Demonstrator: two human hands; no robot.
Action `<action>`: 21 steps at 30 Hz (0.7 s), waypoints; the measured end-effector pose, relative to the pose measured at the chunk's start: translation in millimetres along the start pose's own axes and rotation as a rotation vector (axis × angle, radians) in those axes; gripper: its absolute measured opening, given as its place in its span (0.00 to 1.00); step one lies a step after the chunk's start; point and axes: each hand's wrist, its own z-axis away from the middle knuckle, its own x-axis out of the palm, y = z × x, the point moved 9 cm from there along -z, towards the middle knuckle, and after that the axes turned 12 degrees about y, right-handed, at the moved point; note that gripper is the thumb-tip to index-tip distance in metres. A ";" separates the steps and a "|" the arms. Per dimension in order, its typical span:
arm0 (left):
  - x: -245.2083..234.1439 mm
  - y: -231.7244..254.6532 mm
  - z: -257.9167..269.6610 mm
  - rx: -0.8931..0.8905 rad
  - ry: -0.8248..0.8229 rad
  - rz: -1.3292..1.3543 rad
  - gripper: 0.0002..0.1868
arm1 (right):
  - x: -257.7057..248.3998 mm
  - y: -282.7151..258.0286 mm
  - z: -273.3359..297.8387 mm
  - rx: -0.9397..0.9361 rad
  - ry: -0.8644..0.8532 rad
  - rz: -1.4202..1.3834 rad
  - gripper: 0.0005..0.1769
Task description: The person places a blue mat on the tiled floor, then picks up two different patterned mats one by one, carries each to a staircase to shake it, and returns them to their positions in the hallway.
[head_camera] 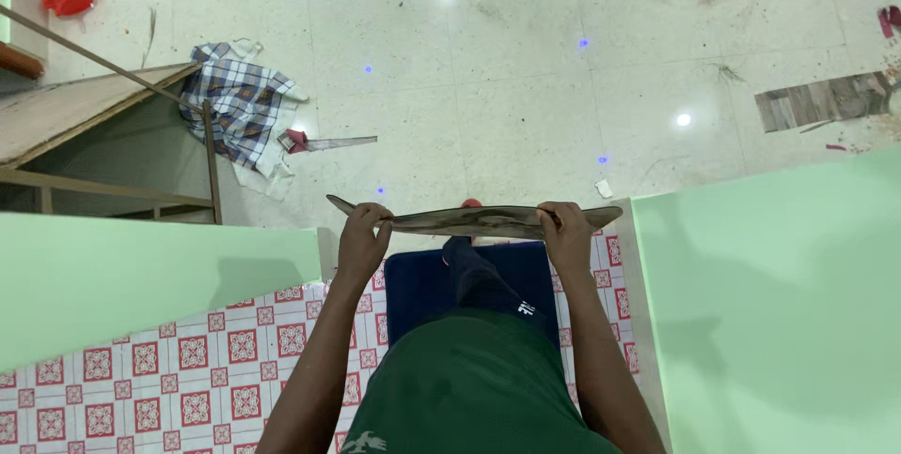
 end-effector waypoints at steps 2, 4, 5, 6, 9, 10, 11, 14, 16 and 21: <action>9.1 3.1 -58.5 0.012 0.024 0.000 0.06 | 26.7 -3.1 -57.1 -0.014 0.000 -0.046 0.06; 21.4 7.2 -105.9 -0.008 0.017 -0.008 0.07 | 44.6 -4.1 -106.1 -0.024 0.024 0.000 0.06; 30.1 8.2 -134.4 -0.012 0.023 -0.003 0.07 | 55.1 -1.7 -135.9 -0.032 0.021 0.003 0.06; 33.9 9.4 -159.0 -0.002 0.030 -0.009 0.07 | 65.1 0.3 -160.7 -0.027 -0.002 0.007 0.06; 40.0 13.9 -204.9 0.004 0.069 0.005 0.07 | 87.9 -3.8 -211.7 -0.021 -0.046 0.022 0.07; 46.5 18.0 -242.4 0.047 0.109 0.034 0.07 | 101.5 -7.8 -247.4 -0.034 -0.021 0.023 0.07; 53.2 18.4 -274.1 0.061 0.123 0.044 0.07 | 114.1 -12.3 -276.6 -0.051 -0.008 0.021 0.07; 71.7 7.5 -327.3 0.079 0.127 0.015 0.07 | 145.8 -5.0 -322.9 -0.001 -0.046 0.008 0.06; 90.7 -11.9 -383.4 0.003 0.114 0.046 0.07 | 180.7 3.7 -370.3 0.024 -0.067 0.032 0.06; 131.6 -37.4 -510.7 -0.013 0.093 0.037 0.07 | 251.0 13.0 -476.6 0.018 -0.047 0.048 0.07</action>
